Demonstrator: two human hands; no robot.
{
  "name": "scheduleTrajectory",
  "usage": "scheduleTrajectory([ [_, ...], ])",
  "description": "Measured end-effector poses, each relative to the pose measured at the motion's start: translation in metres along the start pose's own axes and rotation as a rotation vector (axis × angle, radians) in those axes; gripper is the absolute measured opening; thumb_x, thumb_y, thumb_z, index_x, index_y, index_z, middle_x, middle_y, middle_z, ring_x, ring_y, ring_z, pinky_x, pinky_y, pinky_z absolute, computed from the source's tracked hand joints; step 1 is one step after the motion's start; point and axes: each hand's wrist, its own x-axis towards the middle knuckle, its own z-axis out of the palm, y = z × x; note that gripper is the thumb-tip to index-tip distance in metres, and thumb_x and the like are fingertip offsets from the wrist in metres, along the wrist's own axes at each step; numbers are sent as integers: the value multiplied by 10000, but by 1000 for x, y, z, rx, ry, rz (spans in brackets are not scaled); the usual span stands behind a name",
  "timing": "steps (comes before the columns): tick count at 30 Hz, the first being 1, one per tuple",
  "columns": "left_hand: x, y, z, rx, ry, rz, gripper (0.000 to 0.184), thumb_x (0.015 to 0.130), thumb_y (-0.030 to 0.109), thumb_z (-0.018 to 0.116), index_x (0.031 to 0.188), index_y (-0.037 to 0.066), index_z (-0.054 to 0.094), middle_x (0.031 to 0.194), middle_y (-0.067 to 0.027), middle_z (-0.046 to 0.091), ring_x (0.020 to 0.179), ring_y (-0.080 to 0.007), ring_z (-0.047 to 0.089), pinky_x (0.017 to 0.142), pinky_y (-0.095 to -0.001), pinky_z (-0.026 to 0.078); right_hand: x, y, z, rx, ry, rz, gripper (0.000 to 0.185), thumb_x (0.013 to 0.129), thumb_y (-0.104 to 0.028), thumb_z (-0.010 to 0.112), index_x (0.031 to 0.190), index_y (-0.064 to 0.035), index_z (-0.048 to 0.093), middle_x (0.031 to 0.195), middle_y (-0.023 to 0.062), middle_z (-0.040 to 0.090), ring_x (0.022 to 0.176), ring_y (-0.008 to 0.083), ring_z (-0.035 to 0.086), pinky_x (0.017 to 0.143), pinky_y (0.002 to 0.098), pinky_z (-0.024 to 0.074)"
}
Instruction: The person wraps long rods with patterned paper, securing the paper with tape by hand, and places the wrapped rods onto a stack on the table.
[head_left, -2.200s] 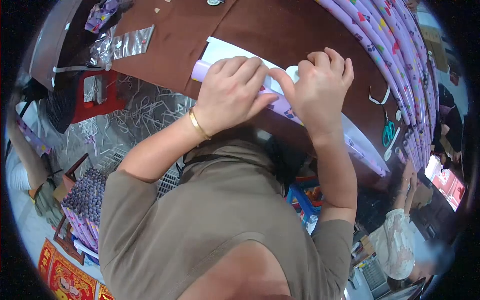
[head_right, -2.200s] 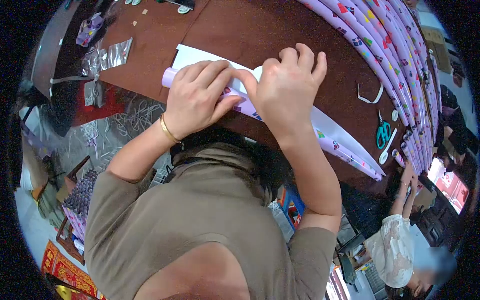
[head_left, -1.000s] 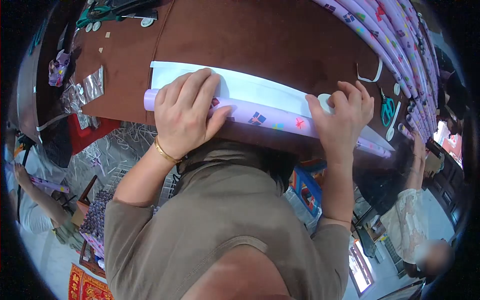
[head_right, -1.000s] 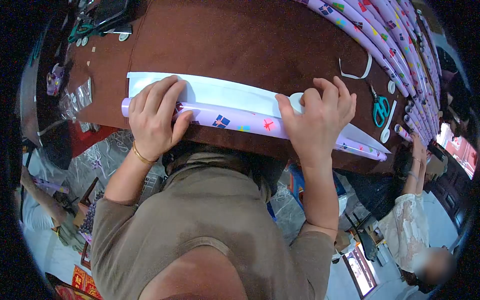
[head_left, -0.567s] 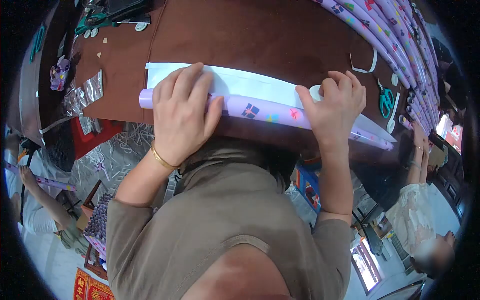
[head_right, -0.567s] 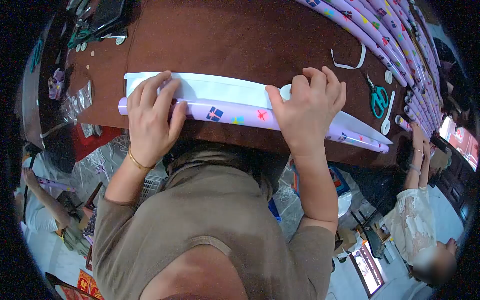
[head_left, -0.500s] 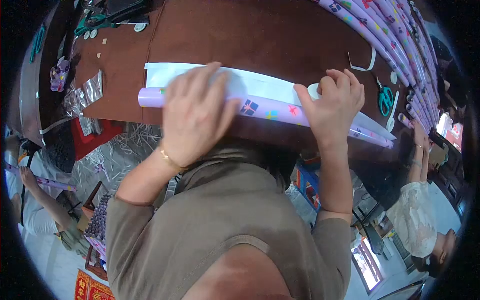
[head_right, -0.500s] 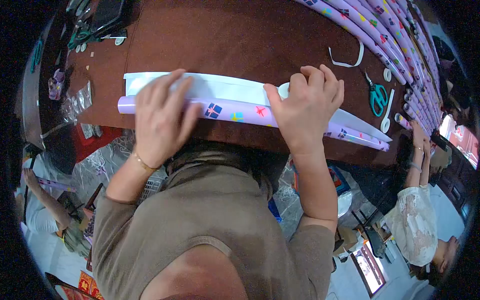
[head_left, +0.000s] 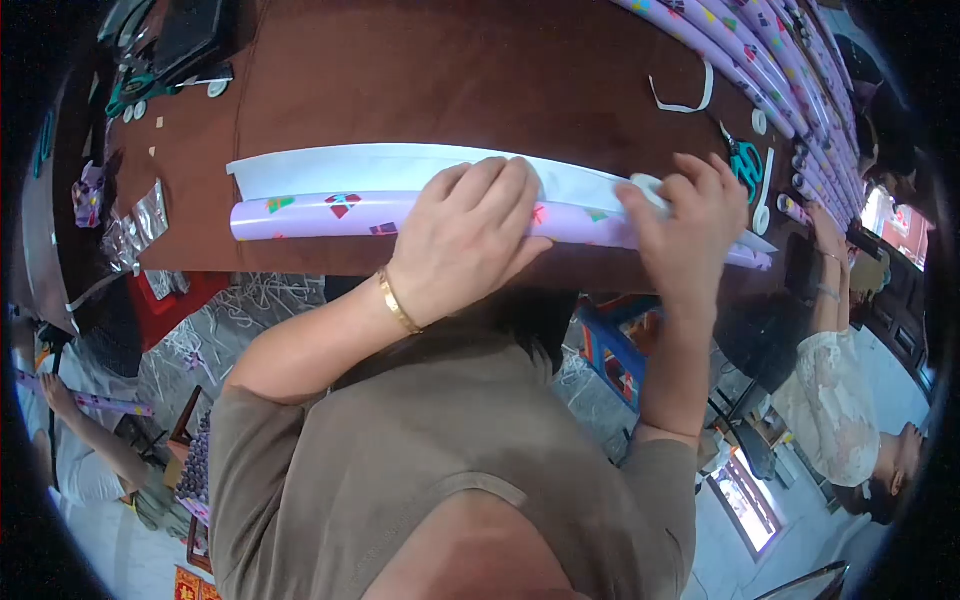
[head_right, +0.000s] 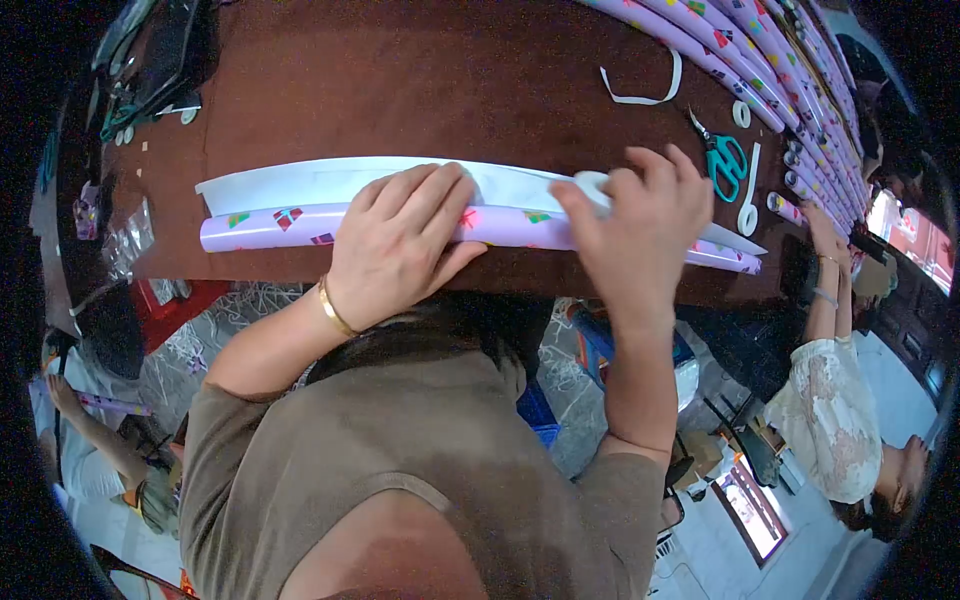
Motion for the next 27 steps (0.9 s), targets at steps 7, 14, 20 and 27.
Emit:
scheduleTrajectory([
  [7, 2, 0, 5, 26, 16, 25, 505, 789, 358, 682, 1149, 14, 598, 1191, -94, 577, 1091, -230, 551, 904, -368, 445, -22, 60, -16, -131, 2, 99, 365, 730, -381, 796, 735, -69, 606, 1131, 95, 627, 1188, 346, 483, 995, 475, 348],
  [14, 6, 4, 3, 73, -23, 10, 506, 807, 381, 680, 1158, 23, 618, 1192, -97, 602, 1084, -246, 571, 886, -369, 446, -23, 69, 12, -78, 55, 138, 376, 691, -362, 825, 714, -60, 603, 1121, 97, 623, 1198, 350, 468, 992, 490, 349],
  [20, 10, 6, 4, 77, -36, -6, 505, 808, 397, 687, 1163, 42, 635, 1205, -89, 604, 1074, -254, 581, 872, -369, 443, -22, 67, 24, -69, 69, 161, 372, 658, -335, 835, 705, -51, 599, 1126, 107, 621, 1203, 358, 466, 1000, 494, 344],
  [27, 12, 9, -2, 90, -91, -18, 525, 773, 355, 703, 1162, 14, 609, 1209, -97, 585, 1087, -240, 566, 900, -378, 442, -20, 64, 31, -63, 62, 185, 360, 665, -336, 812, 711, -48, 601, 1131, 110, 620, 1217, 351, 458, 1013, 496, 329],
])
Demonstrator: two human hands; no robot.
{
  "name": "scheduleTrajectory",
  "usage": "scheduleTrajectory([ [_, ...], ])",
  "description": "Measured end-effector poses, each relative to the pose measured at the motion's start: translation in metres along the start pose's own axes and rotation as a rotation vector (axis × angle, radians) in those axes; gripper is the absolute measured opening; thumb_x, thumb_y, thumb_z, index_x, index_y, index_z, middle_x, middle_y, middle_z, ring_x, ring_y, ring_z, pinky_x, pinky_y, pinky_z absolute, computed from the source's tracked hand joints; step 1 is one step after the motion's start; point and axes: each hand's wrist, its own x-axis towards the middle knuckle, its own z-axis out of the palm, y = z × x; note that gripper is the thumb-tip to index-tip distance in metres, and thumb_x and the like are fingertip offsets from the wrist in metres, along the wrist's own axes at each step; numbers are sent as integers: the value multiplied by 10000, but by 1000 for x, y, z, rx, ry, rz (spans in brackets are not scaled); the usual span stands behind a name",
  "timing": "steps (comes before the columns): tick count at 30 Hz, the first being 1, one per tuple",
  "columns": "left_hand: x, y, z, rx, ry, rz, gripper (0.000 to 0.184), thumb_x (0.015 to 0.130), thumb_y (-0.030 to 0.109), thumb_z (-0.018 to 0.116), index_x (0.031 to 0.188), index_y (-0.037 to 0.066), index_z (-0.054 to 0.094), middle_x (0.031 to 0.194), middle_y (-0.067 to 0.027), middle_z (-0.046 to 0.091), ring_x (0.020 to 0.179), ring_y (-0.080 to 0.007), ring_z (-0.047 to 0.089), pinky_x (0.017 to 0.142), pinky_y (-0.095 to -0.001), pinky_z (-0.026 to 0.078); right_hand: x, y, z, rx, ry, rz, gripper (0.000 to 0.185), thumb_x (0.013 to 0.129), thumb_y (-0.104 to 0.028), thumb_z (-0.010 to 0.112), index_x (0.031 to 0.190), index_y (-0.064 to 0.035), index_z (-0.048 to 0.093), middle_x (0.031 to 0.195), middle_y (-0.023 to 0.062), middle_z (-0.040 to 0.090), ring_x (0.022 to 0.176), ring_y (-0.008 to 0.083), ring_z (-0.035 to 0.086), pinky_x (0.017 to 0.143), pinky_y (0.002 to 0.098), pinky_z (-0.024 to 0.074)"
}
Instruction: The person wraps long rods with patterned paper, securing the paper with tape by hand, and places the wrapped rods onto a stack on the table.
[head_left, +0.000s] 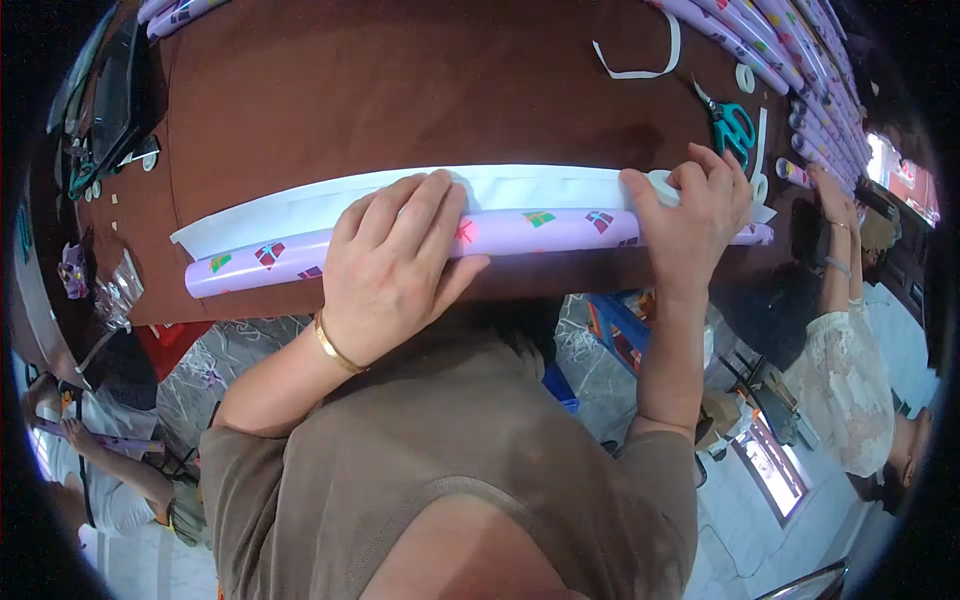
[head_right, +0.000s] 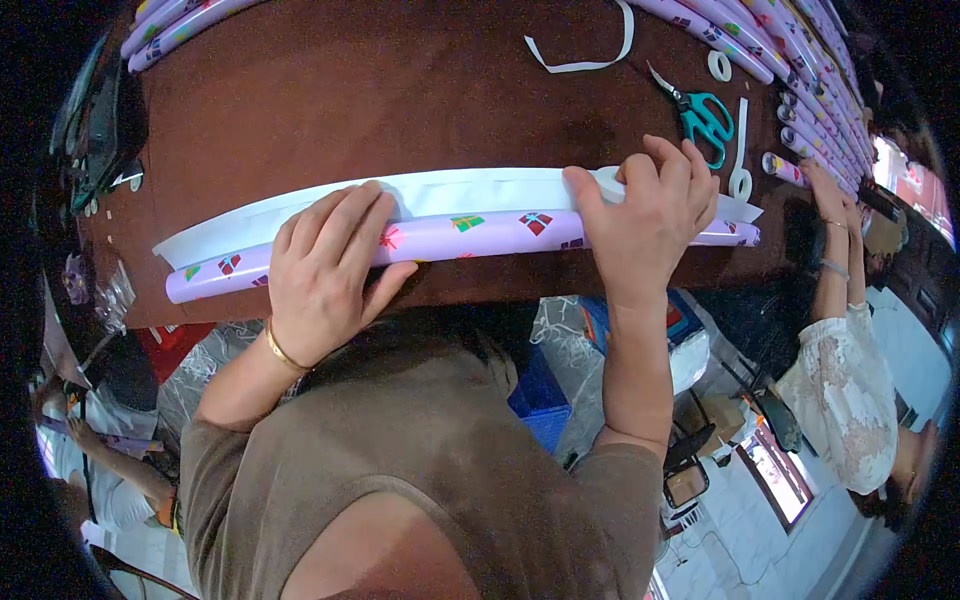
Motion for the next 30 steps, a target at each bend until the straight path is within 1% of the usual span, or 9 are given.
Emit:
scheduleTrajectory([
  [4, 9, 12, -8, -24, -75, -32, 542, 738, 323, 727, 1159, 9, 594, 1210, -110, 565, 1100, -256, 544, 924, -393, 430, -1, 0, 1, -4, -1, 3, 367, 673, -347, 809, 718, -48, 601, 1131, 110, 621, 1221, 348, 452, 1012, 493, 326],
  [7, 23, 28, 5, -132, -60, 53, 567, 726, 285, 745, 1193, 10, 578, 1246, -133, 552, 1140, -287, 528, 953, -424, 427, -1, 0, 2, -4, 13, 4, 378, 670, -360, 813, 717, -51, 600, 1127, 101, 624, 1216, 343, 455, 1011, 492, 323],
  [9, 37, 40, 15, -187, -54, 145, 553, 726, 262, 739, 1189, 8, 573, 1240, -124, 550, 1126, -276, 531, 947, -401, 433, -3, 0, 3, -3, 29, 7, 385, 666, -369, 816, 716, -53, 600, 1125, 94, 625, 1213, 339, 458, 1011, 493, 320],
  [13, 44, 51, 41, -16, -77, 185, 539, 721, 245, 737, 1178, 10, 572, 1215, -114, 555, 1102, -253, 537, 929, -372, 443, -4, -2, 5, -22, 69, 15, 397, 653, -386, 822, 711, -61, 601, 1117, 75, 628, 1203, 323, 467, 1011, 489, 315],
  [15, 47, 54, 42, -38, 93, 189, 350, 788, 153, 552, 1083, -27, 607, 1100, -115, 590, 981, -219, 548, 823, -327, 464, -6, -1, 6, -29, 89, 11, 399, 650, -388, 823, 710, -62, 601, 1110, 71, 630, 1196, 318, 471, 1011, 487, 314],
  [22, 38, 54, 46, 61, 141, 244, 263, 775, 169, 566, 964, 4, 647, 1087, -117, 597, 986, -229, 554, 801, -336, 463, -13, -6, 6, -39, 137, 17, 405, 649, -423, 816, 699, -68, 627, 1095, 74, 623, 1178, 310, 477, 1014, 489, 305],
  [27, 4, 52, 21, 62, 58, 140, 227, 761, 151, 573, 926, 6, 633, 1074, -128, 587, 998, -243, 553, 830, -358, 462, -32, -43, -4, 88, 107, 28, 379, 637, -389, 841, 702, -73, 642, 1089, 78, 616, 1162, 326, 499, 1032, 534, 306],
  [28, 0, 53, 19, 46, -15, 115, 456, 723, 220, 716, 1103, 4, 587, 1193, -122, 561, 1085, -263, 540, 893, -367, 445, -35, -48, -5, 115, 119, 22, 371, 631, -370, 852, 699, -73, 640, 1084, 75, 615, 1162, 332, 497, 1025, 550, 315],
  [30, 3, 58, 21, -27, -27, 141, 496, 723, 231, 721, 1139, 5, 573, 1207, -121, 557, 1100, -263, 537, 906, -369, 443, -36, -51, -3, 123, 123, 17, 369, 636, -368, 849, 705, -72, 642, 1085, 76, 615, 1160, 334, 498, 1021, 546, 320],
])
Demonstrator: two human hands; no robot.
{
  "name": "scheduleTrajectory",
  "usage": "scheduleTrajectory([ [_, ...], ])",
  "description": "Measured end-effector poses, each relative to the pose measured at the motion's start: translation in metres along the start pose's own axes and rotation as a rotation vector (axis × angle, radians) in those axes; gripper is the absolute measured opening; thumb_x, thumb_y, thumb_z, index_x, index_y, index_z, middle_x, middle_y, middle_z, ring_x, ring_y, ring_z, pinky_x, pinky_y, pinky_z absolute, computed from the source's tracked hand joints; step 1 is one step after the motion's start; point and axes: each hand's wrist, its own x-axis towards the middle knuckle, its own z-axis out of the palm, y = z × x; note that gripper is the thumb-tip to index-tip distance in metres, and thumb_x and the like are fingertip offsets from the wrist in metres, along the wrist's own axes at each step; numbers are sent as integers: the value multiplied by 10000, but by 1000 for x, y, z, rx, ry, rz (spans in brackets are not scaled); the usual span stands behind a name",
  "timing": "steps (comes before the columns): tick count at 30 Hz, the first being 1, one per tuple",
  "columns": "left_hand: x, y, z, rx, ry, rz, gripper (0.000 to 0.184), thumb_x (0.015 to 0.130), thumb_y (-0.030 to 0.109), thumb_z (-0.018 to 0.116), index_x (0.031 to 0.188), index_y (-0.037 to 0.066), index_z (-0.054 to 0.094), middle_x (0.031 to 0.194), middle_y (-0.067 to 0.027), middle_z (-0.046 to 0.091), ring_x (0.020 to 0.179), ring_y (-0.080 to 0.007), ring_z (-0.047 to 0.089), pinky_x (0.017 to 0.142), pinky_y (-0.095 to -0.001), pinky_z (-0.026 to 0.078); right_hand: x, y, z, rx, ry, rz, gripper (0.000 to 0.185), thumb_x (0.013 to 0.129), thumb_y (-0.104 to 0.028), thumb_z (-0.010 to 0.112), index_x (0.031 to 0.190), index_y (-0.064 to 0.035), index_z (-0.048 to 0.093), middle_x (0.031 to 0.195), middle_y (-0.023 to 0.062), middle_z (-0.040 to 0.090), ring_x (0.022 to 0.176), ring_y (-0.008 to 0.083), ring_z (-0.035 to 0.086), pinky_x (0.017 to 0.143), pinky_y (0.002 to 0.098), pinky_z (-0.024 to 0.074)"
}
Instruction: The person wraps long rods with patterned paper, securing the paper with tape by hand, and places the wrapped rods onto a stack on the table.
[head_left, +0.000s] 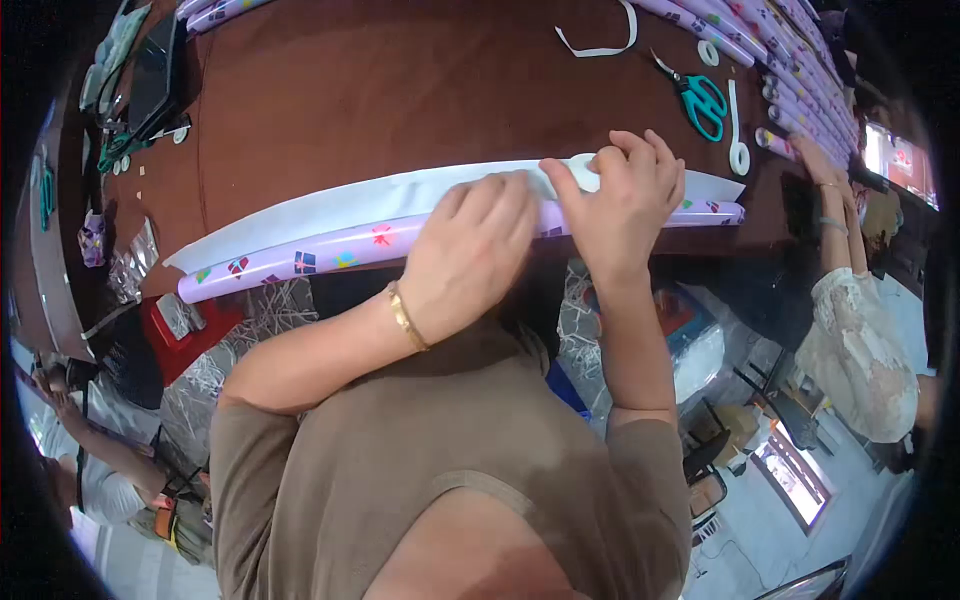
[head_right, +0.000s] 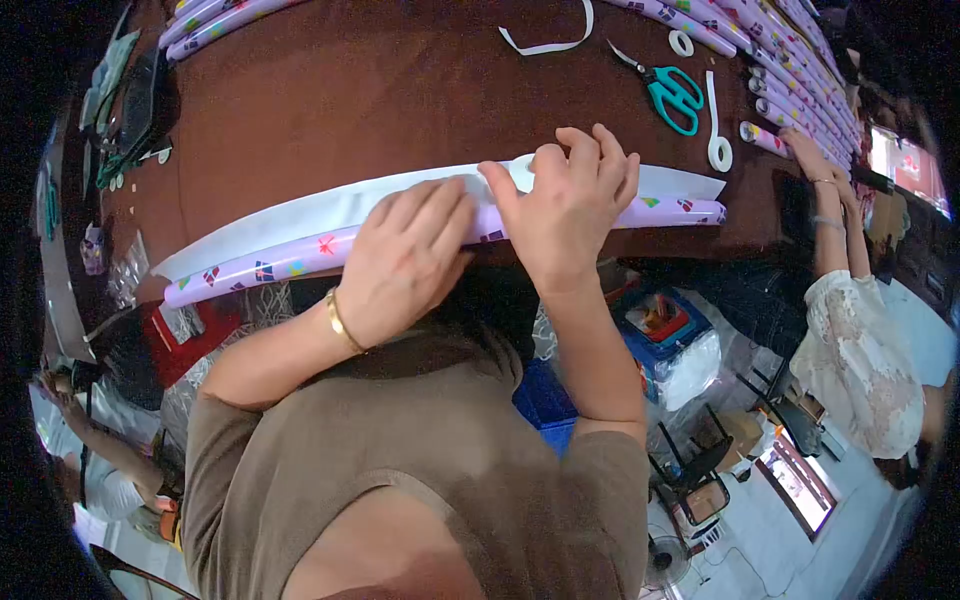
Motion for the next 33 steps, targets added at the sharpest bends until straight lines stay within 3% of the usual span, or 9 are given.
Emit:
scheduleTrajectory([
  [3, 7, 2, 3, -105, -72, 1, 589, 730, 255, 730, 1228, 13, 530, 1250, -107, 546, 1136, -263, 530, 931, -374, 441, 0, 5, -4, 24, -9, -20, 362, 646, -360, 845, 717, -68, 644, 1084, 82, 616, 1155, 339, 498, 1007, 536, 335],
  [5, 7, 0, 7, -44, 42, 50, 517, 729, 248, 711, 1152, -5, 558, 1151, -102, 562, 1028, -220, 543, 869, -343, 457, -1, 17, -12, 41, -32, -33, 359, 650, -354, 844, 724, -65, 644, 1082, 86, 617, 1153, 341, 498, 998, 529, 346],
  [12, 10, -1, 12, -21, 69, 54, 482, 724, 220, 693, 1136, 4, 566, 1153, -94, 563, 1026, -215, 553, 860, -338, 463, -1, 86, -35, -123, -47, -26, 373, 673, -375, 823, 711, -57, 632, 1054, 87, 647, 1136, 341, 517, 973, 475, 371],
  [14, 9, -1, 12, -18, -22, 14, 555, 751, 258, 722, 1234, 53, 542, 1273, -68, 543, 1118, -226, 538, 888, -363, 446, 2, 89, -36, -133, -55, 0, 373, 674, -377, 821, 710, -56, 634, 1059, 88, 645, 1146, 340, 512, 981, 473, 363],
  [27, 11, 0, 11, -10, -41, -7, 525, 755, 254, 714, 1219, 63, 561, 1281, -56, 543, 1110, -217, 539, 886, -359, 432, 9, 90, -7, -143, -22, 37, 389, 642, -387, 827, 714, -61, 627, 1101, 87, 622, 1197, 335, 477, 1021, 491, 325],
  [33, 22, 9, 3, -69, -89, -52, 543, 732, 259, 736, 1197, 42, 561, 1247, -88, 549, 1114, -251, 530, 910, -383, 425, 11, 89, -4, -154, -41, 48, 394, 633, -387, 829, 730, -70, 617, 1089, 77, 623, 1185, 325, 486, 1009, 484, 339],
])
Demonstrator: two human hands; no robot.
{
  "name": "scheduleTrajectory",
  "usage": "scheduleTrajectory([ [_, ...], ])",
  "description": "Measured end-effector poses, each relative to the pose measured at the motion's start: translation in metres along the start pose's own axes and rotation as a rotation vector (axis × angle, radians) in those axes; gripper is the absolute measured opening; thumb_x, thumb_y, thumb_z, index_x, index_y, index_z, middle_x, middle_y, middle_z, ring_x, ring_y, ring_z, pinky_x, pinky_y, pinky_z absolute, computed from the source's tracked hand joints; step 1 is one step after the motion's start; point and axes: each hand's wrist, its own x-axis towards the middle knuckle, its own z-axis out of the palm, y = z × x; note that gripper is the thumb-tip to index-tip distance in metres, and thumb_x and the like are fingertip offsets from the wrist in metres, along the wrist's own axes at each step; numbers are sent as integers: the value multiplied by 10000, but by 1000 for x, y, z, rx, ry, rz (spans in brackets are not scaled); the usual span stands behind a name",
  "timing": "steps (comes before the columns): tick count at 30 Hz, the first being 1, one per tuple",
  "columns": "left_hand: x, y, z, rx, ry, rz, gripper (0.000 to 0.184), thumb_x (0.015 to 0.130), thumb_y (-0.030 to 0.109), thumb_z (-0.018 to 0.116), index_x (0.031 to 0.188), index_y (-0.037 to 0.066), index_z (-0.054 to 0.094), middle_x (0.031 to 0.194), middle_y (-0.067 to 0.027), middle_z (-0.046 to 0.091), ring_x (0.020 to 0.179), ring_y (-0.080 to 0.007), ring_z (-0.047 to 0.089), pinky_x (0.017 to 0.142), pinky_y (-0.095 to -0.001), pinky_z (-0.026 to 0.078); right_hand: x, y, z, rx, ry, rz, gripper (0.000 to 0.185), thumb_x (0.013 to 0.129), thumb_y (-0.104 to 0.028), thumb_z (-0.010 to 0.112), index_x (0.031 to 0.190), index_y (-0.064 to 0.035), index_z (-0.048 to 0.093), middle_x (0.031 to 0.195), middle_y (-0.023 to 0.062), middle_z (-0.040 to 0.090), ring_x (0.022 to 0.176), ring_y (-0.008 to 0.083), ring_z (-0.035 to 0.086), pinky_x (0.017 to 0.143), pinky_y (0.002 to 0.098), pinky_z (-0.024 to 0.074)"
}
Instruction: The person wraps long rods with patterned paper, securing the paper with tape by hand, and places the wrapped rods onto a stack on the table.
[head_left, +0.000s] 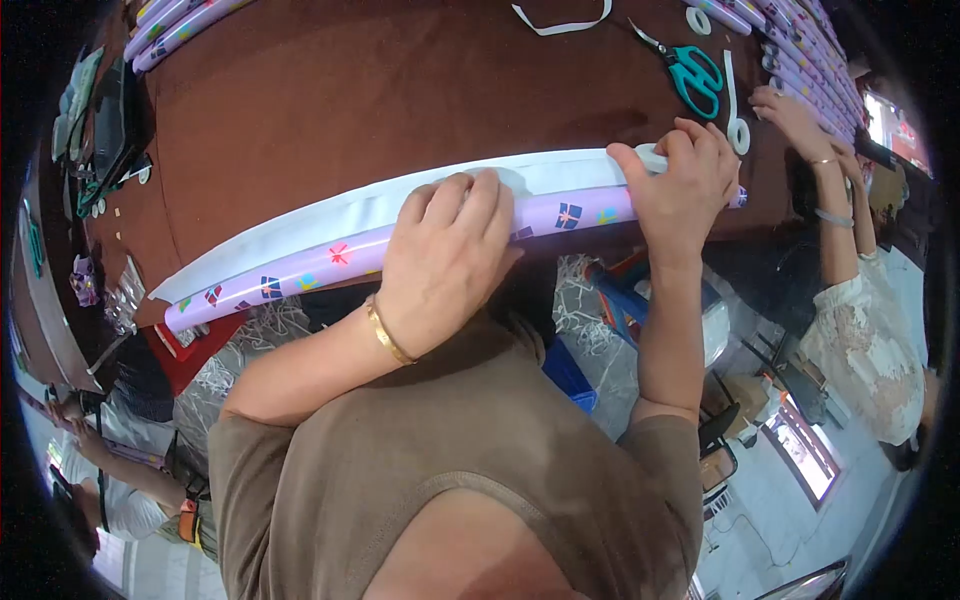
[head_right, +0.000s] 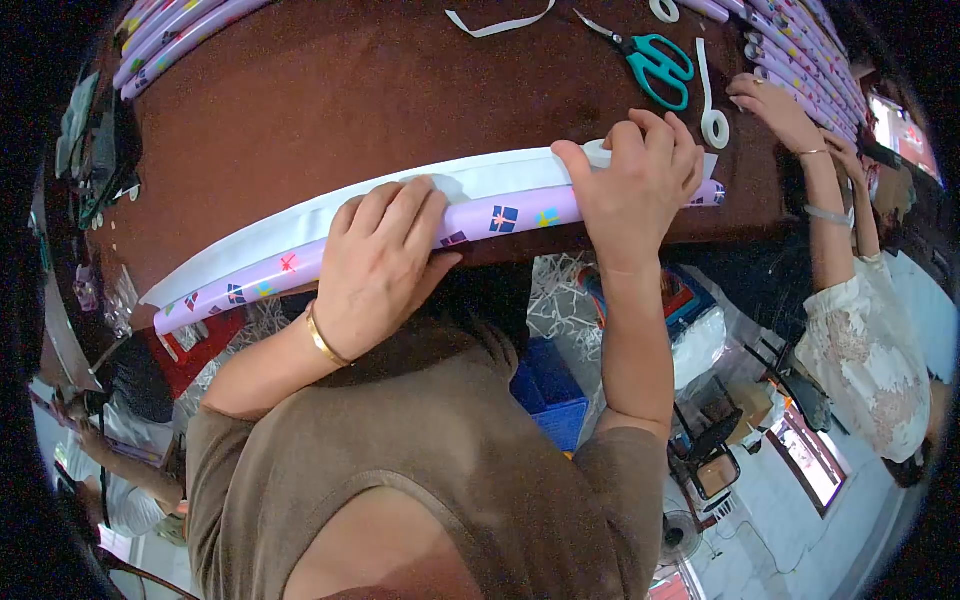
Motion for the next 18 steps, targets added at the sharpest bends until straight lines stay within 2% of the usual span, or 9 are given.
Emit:
scheduleTrajectory([
  [4, 25, 18, 8, -46, 11, 26, 579, 711, 280, 748, 1189, 21, 548, 1210, -117, 550, 1131, -265, 523, 930, -391, 426, 1, -2, 2, -3, 9, 0, 400, 639, -401, 826, 734, -75, 615, 1084, 73, 624, 1174, 316, 493, 1001, 485, 345],
  [6, 41, 27, 20, -116, 22, 138, 592, 699, 285, 754, 1182, 10, 551, 1220, -118, 548, 1132, -261, 524, 927, -374, 431, 1, -3, 2, -19, 23, -11, 409, 656, -424, 816, 728, -77, 612, 1085, 71, 624, 1167, 309, 497, 994, 486, 346],
  [8, 51, 31, 36, -66, 53, 169, 598, 703, 302, 744, 1184, 2, 554, 1231, -115, 541, 1136, -252, 520, 931, -359, 433, -1, 1, 4, -39, 20, -20, 407, 669, -429, 810, 741, -75, 622, 1091, 71, 624, 1169, 311, 495, 993, 486, 345],
  [10, 59, 33, 46, 158, 82, 230, 538, 750, 308, 684, 1161, -26, 591, 1198, -135, 557, 1076, -241, 513, 861, -347, 439, -1, 9, 2, -64, 17, -24, 406, 681, -434, 803, 755, -73, 632, 1097, 71, 624, 1171, 313, 492, 992, 486, 344],
  [11, 60, 34, 49, 151, 86, 240, 538, 750, 308, 684, 1161, -26, 591, 1198, -135, 557, 1076, -241, 513, 861, -347, 439, -2, 14, -1, -3, -12, -45, 401, 693, -432, 796, 767, -68, 643, 1100, 73, 626, 1172, 316, 490, 992, 487, 342],
  [14, 59, 35, 45, 71, 60, 231, 536, 762, 301, 673, 1174, -31, 586, 1225, -136, 554, 1083, -240, 515, 870, -347, 442, -6, 33, -12, 72, -92, -76, 381, 725, -413, 777, 789, -54, 666, 1111, 84, 632, 1178, 328, 483, 996, 484, 336],
  [16, 58, 37, 43, 67, 6, 170, 619, 738, 324, 723, 1231, 0, 537, 1256, -101, 528, 1140, -232, 509, 919, -355, 440, -8, 49, -16, 105, -126, -94, 375, 731, -405, 771, 769, -49, 659, 1109, 92, 634, 1182, 336, 484, 1002, 480, 339],
  [18, 58, 37, 41, 57, -8, 169, 625, 732, 316, 730, 1240, 10, 533, 1264, -92, 526, 1142, -228, 509, 917, -357, 443, -10, 70, -18, 63, -122, -66, 377, 733, -406, 769, 768, -48, 658, 1111, 97, 633, 1184, 342, 484, 1004, 479, 342],
])
